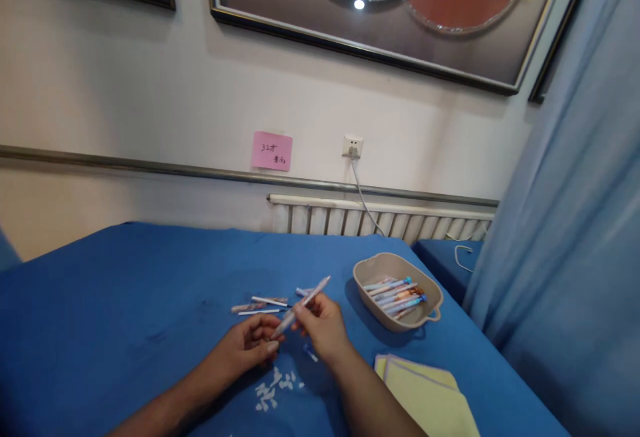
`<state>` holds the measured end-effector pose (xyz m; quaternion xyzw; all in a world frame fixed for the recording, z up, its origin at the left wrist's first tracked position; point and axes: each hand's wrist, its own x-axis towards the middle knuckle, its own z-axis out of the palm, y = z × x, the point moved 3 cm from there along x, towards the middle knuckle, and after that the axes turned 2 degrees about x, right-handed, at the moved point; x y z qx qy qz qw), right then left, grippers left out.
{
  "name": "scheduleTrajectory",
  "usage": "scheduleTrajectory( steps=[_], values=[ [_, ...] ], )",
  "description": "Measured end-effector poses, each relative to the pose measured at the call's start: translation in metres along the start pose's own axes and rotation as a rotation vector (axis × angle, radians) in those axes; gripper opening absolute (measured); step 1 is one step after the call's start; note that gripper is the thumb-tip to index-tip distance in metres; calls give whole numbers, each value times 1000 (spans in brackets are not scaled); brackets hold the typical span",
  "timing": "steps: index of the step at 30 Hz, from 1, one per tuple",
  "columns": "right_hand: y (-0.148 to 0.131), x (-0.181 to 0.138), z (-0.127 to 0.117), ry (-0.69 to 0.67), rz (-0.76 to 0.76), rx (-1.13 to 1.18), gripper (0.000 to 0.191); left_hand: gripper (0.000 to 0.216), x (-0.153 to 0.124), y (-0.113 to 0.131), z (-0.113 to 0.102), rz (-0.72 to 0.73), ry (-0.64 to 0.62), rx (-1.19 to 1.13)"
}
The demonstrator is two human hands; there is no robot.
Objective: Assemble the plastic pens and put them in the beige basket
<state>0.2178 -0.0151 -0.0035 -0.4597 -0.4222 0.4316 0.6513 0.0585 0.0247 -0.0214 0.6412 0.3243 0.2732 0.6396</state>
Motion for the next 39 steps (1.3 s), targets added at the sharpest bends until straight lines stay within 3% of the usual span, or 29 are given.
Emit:
scheduleTrajectory(
  steps=[3, 6, 10, 12, 14, 16, 18, 25, 31, 34, 37, 39],
  values=[
    [-26, 14, -33, 159, -57, -33, 39, 46, 5, -2, -4, -33, 40, 33],
    [-49, 21, -82, 385, -80, -153, 52, 45, 7, 0, -6, -43, 81, 53],
    [-68, 20, -150, 603, -14, -545, 71, 42, 8, 3, -6, -42, 83, 47],
    [-74, 22, -177, 637, 46, -849, 63, 42, 10, 1, -6, -43, 76, 39],
    [-75, 28, -196, 565, 175, -1151, 47, 42, 11, -1, -7, -41, 67, 34],
    [-72, 36, -206, 525, 242, -1219, 26, 39, 12, -4, -8, -30, 53, 35],
    [-65, 45, -207, 492, 293, -1253, 17, 36, 12, -6, -9, -14, 39, 34],
    [-42, 67, -197, 354, 416, -1383, 24, 33, 10, -4, -10, 1, 77, 21],
    [-53, 59, -191, 325, 367, -1429, 20, 31, 7, 11, -25, 105, 280, 1],
    [-67, 49, -163, 362, 203, -1428, 22, 32, 6, 16, -38, 124, 413, -18],
    [-68, 34, -112, 337, 28, -1350, 26, 36, 6, 17, -50, 140, 502, -25],
    [-58, 24, -72, 257, -124, -1053, 27, 39, 6, 17, -55, 158, 532, 7]
  ],
)
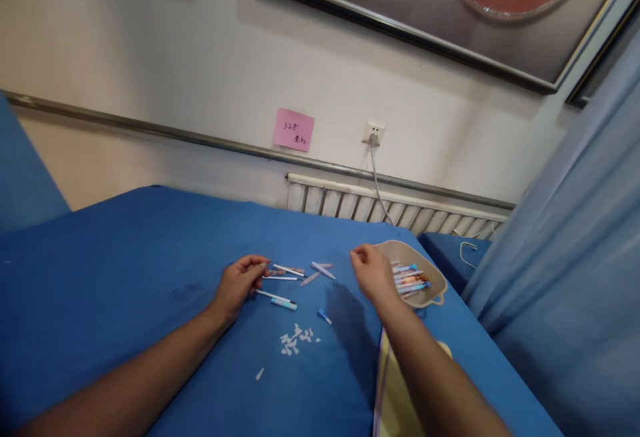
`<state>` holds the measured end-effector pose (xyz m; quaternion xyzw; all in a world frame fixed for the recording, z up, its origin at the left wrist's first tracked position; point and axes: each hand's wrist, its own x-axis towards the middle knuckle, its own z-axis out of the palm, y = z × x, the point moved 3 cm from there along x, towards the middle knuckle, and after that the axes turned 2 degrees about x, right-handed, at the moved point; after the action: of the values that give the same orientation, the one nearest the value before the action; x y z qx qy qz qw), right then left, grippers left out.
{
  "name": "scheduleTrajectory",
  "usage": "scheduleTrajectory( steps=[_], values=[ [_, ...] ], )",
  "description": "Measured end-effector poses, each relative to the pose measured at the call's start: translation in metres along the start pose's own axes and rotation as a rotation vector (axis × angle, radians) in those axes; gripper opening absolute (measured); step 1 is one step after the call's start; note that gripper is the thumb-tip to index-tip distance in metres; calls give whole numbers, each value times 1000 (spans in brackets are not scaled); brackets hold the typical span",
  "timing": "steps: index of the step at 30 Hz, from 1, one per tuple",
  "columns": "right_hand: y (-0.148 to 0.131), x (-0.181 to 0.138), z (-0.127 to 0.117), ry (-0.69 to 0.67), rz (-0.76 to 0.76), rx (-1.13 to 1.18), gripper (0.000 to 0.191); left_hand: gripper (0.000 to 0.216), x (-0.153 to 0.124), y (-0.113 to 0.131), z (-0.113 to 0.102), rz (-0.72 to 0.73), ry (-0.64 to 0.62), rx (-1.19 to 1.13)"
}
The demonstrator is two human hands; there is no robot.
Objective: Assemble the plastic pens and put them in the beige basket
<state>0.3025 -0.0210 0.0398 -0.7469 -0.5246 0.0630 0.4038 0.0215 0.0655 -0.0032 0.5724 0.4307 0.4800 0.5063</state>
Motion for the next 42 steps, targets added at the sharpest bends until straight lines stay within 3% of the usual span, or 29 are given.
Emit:
scheduleTrajectory(
  steps=[3, 5, 10, 14, 16, 19, 24, 31, 35, 38, 42],
  values=[
    [-24, -27, 46, -133, 19, 358, 27, 38, 3, -3, -3, 34, 7, 58],
    [-25, -42, 72, -172, 42, 449, 25, 37, 5, -5, -4, 48, -4, 92],
    [-10, -59, 99, -235, -90, 282, 14, 28, 5, -7, -2, 98, -101, 205],
    [-7, -57, 100, -243, -130, 329, 19, 10, -5, 1, 5, 251, -384, 471],
    [-6, -53, 101, -240, -113, 389, 20, 16, -12, 8, 8, 402, -532, 710],
    [-2, -50, 107, -265, -49, 485, 20, 20, -17, 15, 10, 537, -616, 960],
    [2, -48, 111, -269, -8, 571, 18, 22, -18, 12, 15, 602, -595, 1122],
    [-6, -50, 105, -245, -56, 518, 18, 23, -17, 2, 17, 522, -505, 1007],
    [-23, -56, 90, -169, -286, 332, 23, 24, -21, 7, 20, 483, -482, 905],
    [-38, -66, 85, -239, -480, 201, 36, 22, -28, 12, 26, 512, -497, 825],
    [-44, -72, 86, -326, -514, 47, 36, 20, -39, 17, 33, 532, -499, 739]
  ],
)
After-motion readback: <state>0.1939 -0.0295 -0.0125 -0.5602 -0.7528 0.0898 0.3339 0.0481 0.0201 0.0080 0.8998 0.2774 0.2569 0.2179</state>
